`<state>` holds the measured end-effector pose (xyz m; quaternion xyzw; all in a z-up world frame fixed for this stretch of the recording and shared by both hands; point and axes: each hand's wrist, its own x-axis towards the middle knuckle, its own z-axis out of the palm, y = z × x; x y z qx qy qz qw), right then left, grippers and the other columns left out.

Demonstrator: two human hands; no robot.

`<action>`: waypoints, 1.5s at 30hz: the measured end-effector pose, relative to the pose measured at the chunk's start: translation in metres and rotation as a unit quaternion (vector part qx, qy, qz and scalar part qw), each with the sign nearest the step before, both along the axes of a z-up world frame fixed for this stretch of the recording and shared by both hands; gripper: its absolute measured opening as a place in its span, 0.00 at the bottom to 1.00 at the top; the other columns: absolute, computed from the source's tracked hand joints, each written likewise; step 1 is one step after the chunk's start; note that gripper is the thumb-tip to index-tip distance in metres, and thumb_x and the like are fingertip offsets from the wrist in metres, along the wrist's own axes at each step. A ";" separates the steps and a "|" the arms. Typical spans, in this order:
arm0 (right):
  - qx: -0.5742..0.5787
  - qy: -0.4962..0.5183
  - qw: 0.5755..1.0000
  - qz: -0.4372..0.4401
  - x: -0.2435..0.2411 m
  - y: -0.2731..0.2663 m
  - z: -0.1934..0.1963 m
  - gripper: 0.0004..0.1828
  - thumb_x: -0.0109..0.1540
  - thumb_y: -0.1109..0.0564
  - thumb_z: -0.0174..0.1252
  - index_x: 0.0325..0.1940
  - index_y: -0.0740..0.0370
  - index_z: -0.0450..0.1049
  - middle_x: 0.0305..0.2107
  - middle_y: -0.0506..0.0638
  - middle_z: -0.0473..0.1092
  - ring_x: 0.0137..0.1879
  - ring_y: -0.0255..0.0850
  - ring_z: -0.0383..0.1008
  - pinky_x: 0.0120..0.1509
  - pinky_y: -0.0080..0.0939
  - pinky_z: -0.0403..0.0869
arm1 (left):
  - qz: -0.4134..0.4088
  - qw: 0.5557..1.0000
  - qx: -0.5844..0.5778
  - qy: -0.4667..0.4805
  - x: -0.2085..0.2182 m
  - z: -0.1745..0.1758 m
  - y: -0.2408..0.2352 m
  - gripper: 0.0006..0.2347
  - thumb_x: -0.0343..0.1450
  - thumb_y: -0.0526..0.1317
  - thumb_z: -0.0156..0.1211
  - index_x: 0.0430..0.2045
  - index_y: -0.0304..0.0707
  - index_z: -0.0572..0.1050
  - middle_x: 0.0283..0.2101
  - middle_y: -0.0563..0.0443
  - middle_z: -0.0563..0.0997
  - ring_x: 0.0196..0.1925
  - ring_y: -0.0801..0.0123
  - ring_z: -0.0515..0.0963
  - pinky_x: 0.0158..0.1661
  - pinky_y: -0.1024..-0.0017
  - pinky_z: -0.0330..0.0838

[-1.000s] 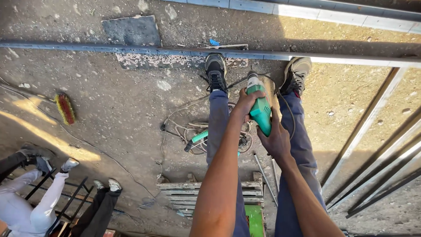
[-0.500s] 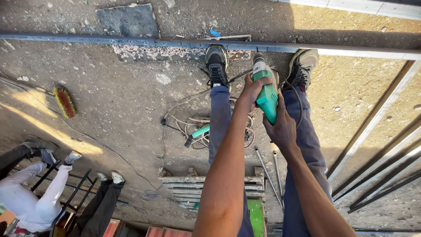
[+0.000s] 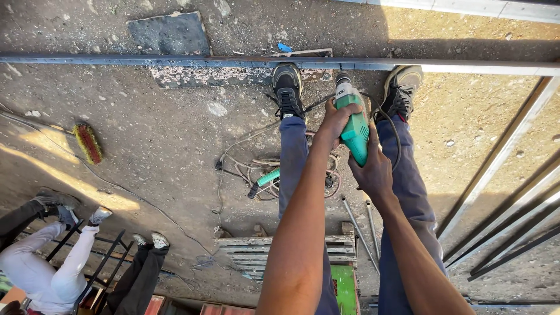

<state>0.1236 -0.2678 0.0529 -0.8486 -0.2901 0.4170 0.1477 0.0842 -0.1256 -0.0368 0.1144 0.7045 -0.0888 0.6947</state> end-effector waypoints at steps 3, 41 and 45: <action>-0.005 -0.003 1.000 -0.009 0.003 0.006 0.002 0.47 0.59 0.50 0.63 0.81 0.52 0.53 0.44 0.71 0.76 0.40 0.76 0.76 0.42 0.75 0.74 | 0.001 1.000 0.003 0.002 0.000 -0.006 -0.001 0.45 0.59 0.42 0.73 0.72 0.41 0.52 0.60 0.29 0.67 0.58 0.32 0.74 0.48 0.37 0.73; -0.026 0.064 0.988 -0.136 -0.004 0.009 0.002 0.46 0.61 0.56 0.63 0.81 0.50 0.51 0.47 0.75 0.74 0.48 0.77 0.75 0.46 0.78 0.74 | -0.091 0.996 0.007 0.015 0.024 0.038 0.025 0.46 0.61 0.46 0.68 0.74 0.39 0.47 0.64 0.28 0.64 0.65 0.35 0.69 0.54 0.43 0.68; -0.027 0.060 0.992 -0.108 0.000 0.008 0.004 0.47 0.61 0.55 0.62 0.81 0.50 0.49 0.47 0.76 0.73 0.48 0.78 0.75 0.47 0.79 0.74 | -0.081 0.997 0.005 0.011 0.024 0.042 0.022 0.46 0.60 0.46 0.68 0.74 0.39 0.48 0.62 0.28 0.65 0.63 0.35 0.70 0.53 0.44 0.68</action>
